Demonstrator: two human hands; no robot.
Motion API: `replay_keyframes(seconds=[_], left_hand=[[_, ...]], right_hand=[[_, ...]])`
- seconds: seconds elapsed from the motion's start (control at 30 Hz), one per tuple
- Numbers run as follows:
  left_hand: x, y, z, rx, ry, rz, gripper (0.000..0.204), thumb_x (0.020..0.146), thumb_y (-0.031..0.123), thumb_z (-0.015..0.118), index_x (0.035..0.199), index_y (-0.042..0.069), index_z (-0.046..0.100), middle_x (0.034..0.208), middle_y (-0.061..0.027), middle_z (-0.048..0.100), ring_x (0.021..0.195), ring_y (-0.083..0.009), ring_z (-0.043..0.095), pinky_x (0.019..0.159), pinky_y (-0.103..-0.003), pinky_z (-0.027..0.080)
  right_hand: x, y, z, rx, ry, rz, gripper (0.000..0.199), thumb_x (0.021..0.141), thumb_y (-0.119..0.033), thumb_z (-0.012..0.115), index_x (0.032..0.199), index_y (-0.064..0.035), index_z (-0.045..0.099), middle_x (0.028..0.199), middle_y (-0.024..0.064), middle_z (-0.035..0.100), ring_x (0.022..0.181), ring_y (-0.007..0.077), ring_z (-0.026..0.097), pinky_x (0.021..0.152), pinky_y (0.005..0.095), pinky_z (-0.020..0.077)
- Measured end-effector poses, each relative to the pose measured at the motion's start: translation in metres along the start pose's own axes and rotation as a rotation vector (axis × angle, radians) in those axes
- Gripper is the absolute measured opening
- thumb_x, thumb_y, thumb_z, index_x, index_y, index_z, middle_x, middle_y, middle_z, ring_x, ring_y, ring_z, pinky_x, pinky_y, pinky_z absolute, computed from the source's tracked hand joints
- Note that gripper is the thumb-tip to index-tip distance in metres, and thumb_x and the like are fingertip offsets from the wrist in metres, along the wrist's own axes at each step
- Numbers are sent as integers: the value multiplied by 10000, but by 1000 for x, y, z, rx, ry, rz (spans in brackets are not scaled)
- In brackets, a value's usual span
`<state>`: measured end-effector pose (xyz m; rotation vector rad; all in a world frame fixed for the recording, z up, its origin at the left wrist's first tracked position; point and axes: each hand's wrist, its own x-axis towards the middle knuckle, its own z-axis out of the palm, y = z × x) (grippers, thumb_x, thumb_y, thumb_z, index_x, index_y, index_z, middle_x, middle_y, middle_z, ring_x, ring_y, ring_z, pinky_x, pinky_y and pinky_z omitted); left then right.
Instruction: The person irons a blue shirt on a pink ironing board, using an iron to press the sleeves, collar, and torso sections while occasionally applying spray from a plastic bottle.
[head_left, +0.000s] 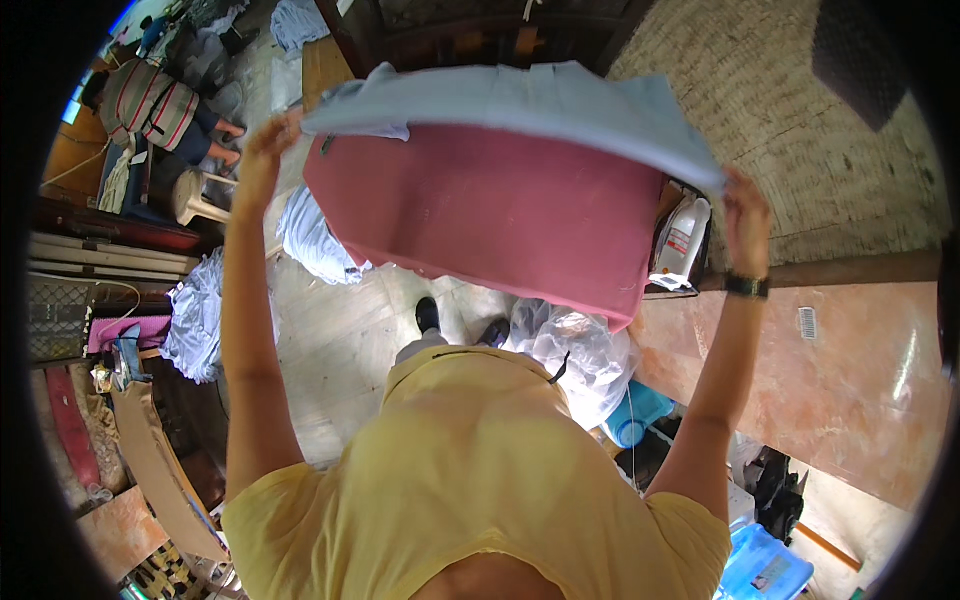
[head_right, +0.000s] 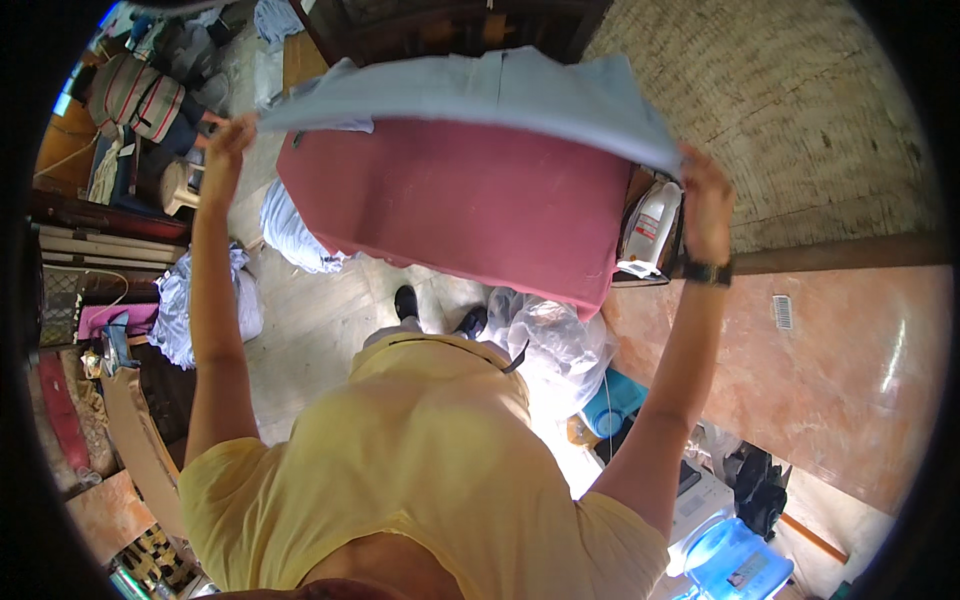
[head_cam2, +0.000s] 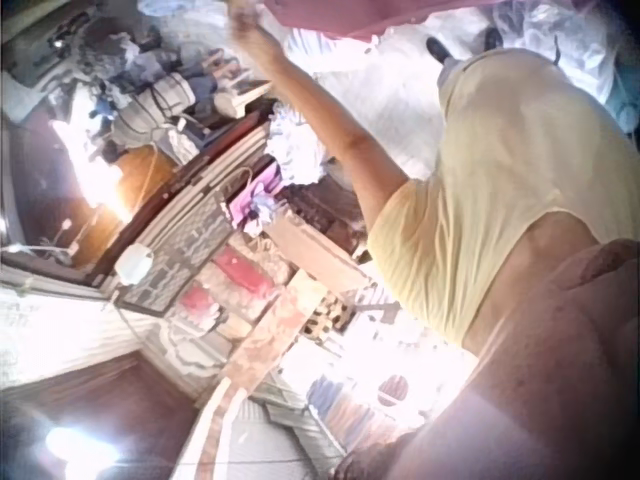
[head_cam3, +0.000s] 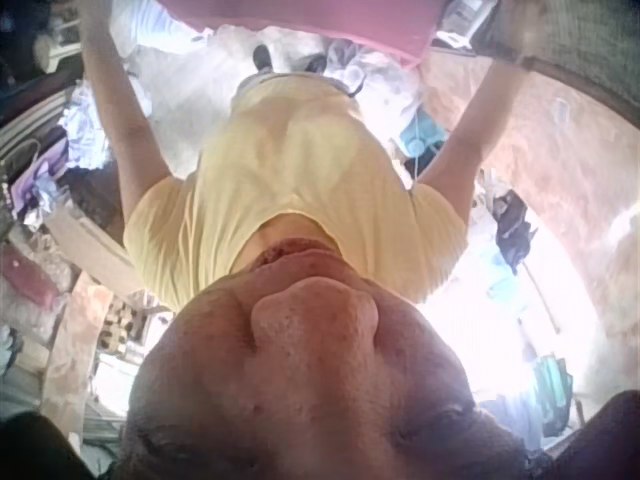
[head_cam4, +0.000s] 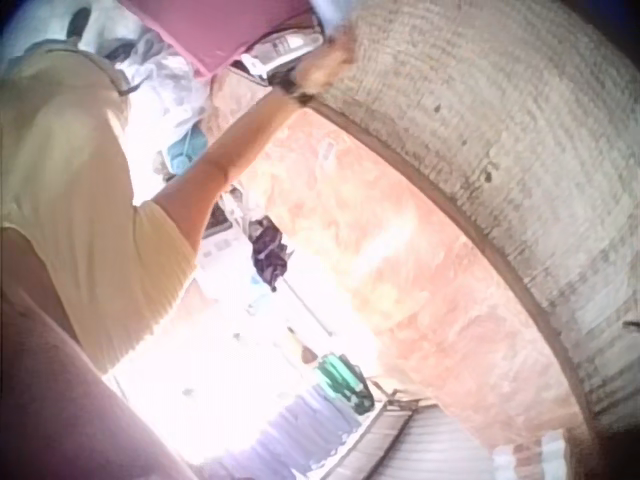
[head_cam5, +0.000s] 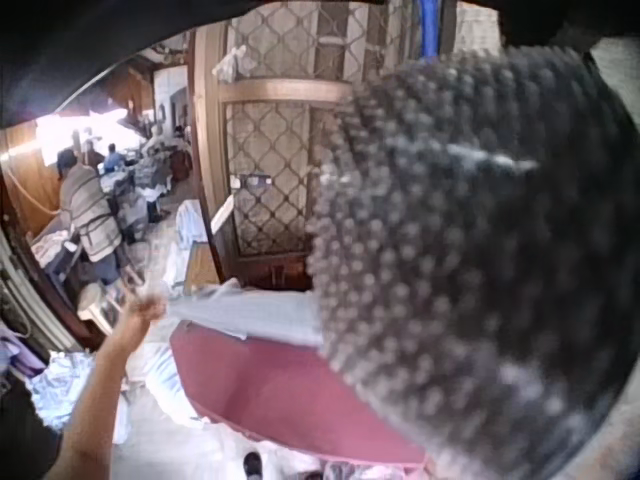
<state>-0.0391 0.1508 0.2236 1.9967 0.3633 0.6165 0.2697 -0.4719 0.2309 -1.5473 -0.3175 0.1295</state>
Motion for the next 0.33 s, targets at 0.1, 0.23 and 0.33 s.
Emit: replay_keyframes(seconds=[0.1, 0.23, 0.33], left_hand=[[-92, -80, 34, -441, -93, -340, 233, 931, 39, 607, 1155, 42, 674, 1110, -16, 675, 1061, -120, 586, 962, -298, 431], [-189, -181, 88, -273, -108, -424, 239, 845, -88, 613, 1040, 17, 702, 987, -7, 689, 971, -105, 599, 892, -286, 455], [-218, -201, 114, 474, 31, -361, 236, 888, 37, 661, 1086, 139, 736, 1076, -96, 714, 1096, -210, 595, 1100, -351, 301]], right_hand=[[-74, 104, -8, -168, 75, 67, 224, 826, -47, 595, 996, 27, 720, 1011, 58, 704, 868, 103, 580, 811, 241, 443], [-152, 210, 16, -100, 132, 272, 199, 842, -17, 576, 974, -2, 724, 946, 48, 712, 857, 97, 602, 826, 247, 462], [-170, 231, 31, -396, 127, 278, 215, 876, -40, 555, 987, -51, 740, 957, 47, 708, 860, 102, 612, 823, 237, 460]])
